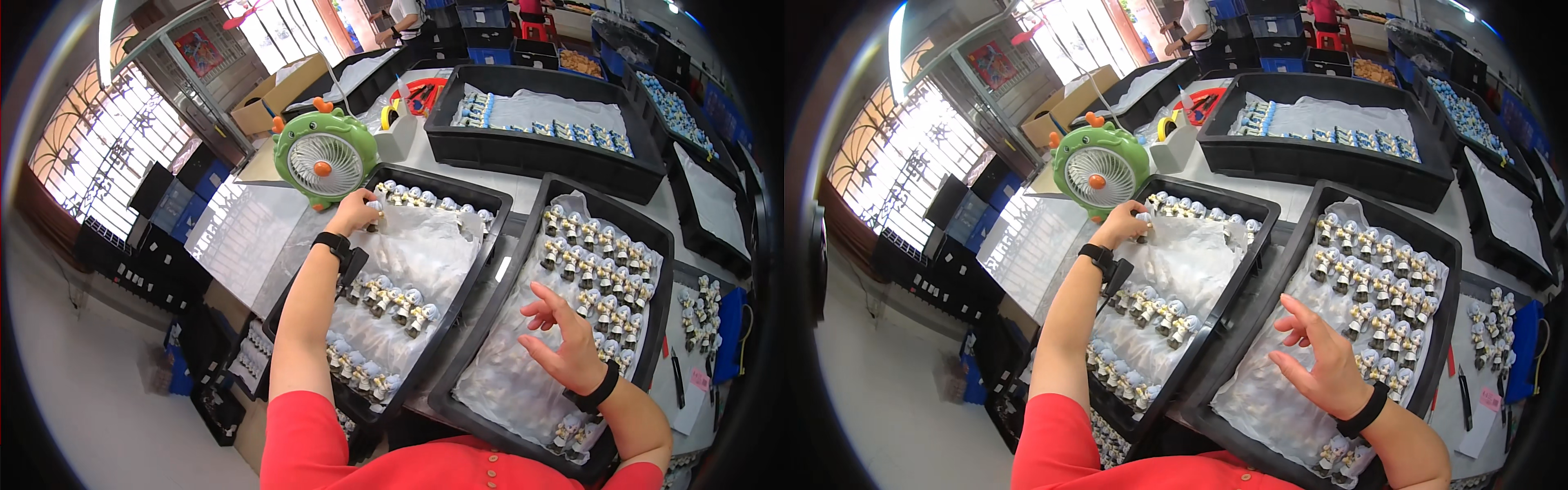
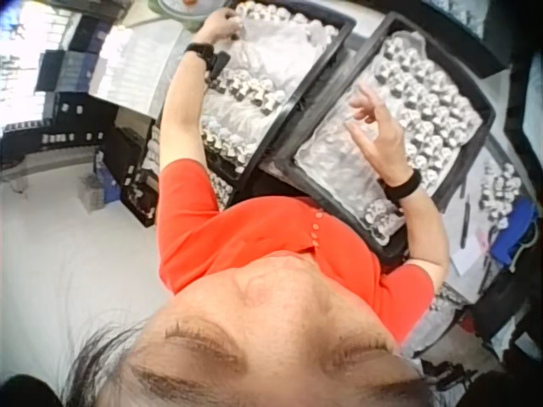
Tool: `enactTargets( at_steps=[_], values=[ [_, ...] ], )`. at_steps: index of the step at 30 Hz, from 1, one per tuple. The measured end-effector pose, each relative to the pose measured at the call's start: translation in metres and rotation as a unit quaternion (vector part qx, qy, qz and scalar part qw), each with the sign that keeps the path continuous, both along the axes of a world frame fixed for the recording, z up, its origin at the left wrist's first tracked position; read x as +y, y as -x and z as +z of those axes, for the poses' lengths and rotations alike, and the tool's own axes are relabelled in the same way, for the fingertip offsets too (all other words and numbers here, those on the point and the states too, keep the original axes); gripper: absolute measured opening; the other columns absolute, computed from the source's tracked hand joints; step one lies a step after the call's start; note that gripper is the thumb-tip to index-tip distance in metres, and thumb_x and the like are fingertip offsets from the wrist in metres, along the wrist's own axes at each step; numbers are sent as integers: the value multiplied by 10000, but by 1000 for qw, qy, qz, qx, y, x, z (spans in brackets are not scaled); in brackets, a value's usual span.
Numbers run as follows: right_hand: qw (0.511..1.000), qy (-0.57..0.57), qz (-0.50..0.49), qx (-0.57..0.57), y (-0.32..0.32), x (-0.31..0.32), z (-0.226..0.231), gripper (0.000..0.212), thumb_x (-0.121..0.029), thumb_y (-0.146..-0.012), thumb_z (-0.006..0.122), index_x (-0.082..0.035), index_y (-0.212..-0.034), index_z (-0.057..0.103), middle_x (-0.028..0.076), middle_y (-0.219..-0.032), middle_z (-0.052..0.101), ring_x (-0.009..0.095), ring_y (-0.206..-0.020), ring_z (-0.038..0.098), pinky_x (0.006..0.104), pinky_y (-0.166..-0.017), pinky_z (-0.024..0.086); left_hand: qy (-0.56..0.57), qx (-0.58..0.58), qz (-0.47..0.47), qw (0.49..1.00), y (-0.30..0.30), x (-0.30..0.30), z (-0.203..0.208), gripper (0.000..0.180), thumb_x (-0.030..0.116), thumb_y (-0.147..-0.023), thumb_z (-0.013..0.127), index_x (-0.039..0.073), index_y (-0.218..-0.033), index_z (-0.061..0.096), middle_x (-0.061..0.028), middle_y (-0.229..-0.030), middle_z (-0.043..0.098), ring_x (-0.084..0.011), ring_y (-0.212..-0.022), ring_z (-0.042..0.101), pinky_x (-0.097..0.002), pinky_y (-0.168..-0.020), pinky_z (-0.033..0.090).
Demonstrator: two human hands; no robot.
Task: The person assembles small figurines by hand, picking up individual components from trays and fitting them together. They repeatedly handle the small parts, joining the base and the upper body of the figurines, and placing the completed units back into the tray.
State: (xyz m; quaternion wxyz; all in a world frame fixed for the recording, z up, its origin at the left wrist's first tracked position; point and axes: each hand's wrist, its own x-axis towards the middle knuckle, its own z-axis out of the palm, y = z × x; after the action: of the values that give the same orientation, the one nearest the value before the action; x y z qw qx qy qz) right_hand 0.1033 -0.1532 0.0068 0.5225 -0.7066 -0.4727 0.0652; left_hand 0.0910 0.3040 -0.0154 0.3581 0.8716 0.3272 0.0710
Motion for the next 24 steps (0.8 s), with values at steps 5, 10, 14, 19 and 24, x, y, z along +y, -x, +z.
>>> enactTargets(
  at_steps=[5,10,14,19,24],
  values=[
    [1000,11,0,15,1,0,2,650,-40,-767,691,-65,-1348,400,102,-963,642,172,-760,622,281,-708,493,73,-41,-25,996,8,10,13,478,-30,-630,601,32,-1102,559,-81,-835,589,-157,-679,548,-281,-597,456],
    [999,27,9,19,1,1,0,626,-35,-769,681,-57,-1333,410,109,-920,646,177,-734,630,284,-703,507,121,5,-34,992,4,9,17,481,-50,-677,507,58,-1142,561,-76,-834,579,-168,-709,545,-283,-617,445],
    [999,35,14,26,1,2,-1,617,-29,-771,674,-55,-1331,416,108,-914,645,175,-724,627,286,-703,509,0,28,-102,994,3,5,7,483,-49,-726,498,77,-1190,535,2,-736,482,-108,-639,453,-228,-569,352],
    [999,39,16,22,1,3,-1,588,-23,-772,666,-50,-1316,442,107,-901,643,175,-716,623,281,-697,513,340,-121,-13,933,8,9,6,367,18,-765,570,95,-1123,538,3,-785,517,-98,-674,480,-258,-622,387],
    [998,50,27,26,2,4,-2,566,-15,-775,658,-44,-1303,457,107,-893,642,176,-717,624,284,-694,517,253,-144,-2,957,9,-4,-1,399,140,-780,671,60,-1130,498,-6,-867,553,-120,-715,514,-276,-643,406]
  ],
)
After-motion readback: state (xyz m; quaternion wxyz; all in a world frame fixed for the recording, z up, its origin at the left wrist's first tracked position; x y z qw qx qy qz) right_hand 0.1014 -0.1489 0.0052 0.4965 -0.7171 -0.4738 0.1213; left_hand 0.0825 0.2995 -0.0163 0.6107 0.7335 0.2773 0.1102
